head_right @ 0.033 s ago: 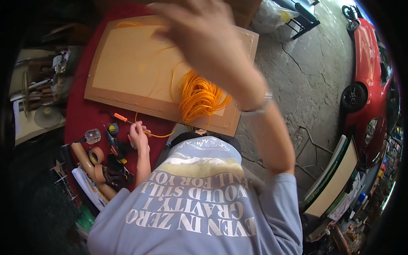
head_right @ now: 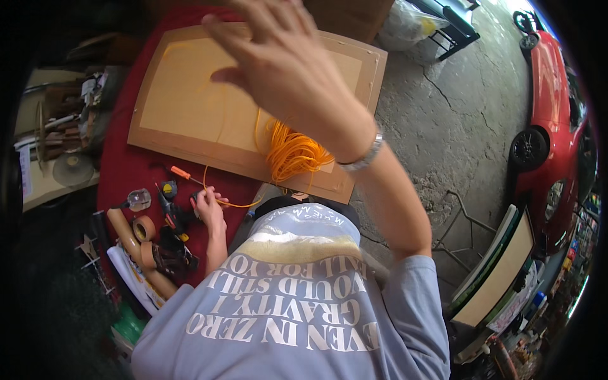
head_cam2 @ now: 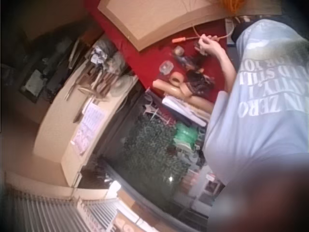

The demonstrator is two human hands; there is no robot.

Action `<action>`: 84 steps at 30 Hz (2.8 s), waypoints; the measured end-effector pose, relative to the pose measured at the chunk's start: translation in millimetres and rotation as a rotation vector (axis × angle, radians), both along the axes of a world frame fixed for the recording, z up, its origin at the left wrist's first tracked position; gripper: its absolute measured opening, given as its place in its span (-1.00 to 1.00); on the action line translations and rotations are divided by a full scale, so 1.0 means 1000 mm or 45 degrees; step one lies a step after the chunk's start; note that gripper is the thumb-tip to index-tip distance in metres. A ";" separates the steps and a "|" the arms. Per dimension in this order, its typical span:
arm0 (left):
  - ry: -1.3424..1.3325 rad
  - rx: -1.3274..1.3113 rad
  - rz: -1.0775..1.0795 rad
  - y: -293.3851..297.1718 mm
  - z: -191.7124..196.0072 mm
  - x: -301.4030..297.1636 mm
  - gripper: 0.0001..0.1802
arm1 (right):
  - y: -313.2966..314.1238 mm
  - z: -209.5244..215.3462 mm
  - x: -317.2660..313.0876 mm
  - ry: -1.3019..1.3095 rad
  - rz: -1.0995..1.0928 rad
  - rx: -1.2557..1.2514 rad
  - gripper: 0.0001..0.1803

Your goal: The person flips a framed panel, staples a wooden board to its frame, then drills screws into a separate wooden board and threads an orange cord through the screw holes.

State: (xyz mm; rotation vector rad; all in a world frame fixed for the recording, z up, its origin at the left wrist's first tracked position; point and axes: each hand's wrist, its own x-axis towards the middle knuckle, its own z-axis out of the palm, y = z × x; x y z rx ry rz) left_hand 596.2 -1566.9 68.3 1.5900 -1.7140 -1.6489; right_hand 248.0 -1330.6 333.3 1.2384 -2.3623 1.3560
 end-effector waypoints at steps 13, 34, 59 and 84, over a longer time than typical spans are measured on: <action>-0.455 -1.092 -0.908 0.106 -0.014 -0.041 -0.76 | 0.113 -0.186 0.062 -0.993 0.388 0.421 -0.70; -0.074 -0.660 -0.852 0.100 -0.026 -0.072 -0.82 | 0.129 -0.251 0.064 -0.572 0.039 0.273 -0.82; 0.402 -0.139 -0.883 0.194 0.131 -0.096 -0.74 | 0.056 -0.113 -0.073 -1.606 0.255 -0.518 -0.78; 0.712 -0.541 0.724 0.309 0.216 0.344 -0.82 | -0.002 -0.316 0.007 -0.705 0.688 0.711 -0.42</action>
